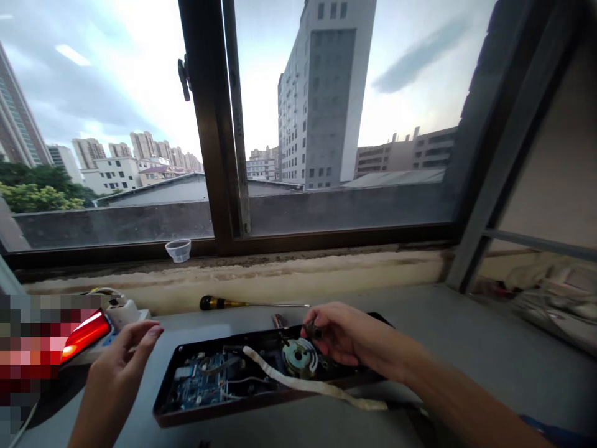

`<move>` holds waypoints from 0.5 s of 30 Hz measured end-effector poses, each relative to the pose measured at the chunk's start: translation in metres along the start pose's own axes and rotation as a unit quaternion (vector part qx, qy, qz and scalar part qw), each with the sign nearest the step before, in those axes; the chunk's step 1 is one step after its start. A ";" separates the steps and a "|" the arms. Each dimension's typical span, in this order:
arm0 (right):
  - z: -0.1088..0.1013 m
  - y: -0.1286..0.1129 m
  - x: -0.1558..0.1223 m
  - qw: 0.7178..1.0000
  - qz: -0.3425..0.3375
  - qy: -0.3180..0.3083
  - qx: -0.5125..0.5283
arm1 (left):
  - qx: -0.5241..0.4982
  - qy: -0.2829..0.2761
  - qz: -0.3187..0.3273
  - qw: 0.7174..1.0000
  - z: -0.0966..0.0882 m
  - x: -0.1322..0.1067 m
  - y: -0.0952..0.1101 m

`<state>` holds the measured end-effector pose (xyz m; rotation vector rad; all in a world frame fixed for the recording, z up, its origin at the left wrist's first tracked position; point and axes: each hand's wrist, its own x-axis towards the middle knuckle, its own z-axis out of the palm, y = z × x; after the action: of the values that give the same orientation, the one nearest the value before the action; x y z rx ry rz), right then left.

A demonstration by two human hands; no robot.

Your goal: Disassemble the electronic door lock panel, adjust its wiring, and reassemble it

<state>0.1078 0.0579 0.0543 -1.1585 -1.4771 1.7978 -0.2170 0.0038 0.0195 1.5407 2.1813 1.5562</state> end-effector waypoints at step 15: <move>0.024 -0.006 0.001 1.000 0.022 0.004 -0.001 | 0.004 -0.341 0.288 0.895 0.075 -0.043 0.125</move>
<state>0.0858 0.0486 0.0601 -1.2068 -1.4605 1.8197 -0.0707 0.0238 0.0546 2.4031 1.4084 0.8342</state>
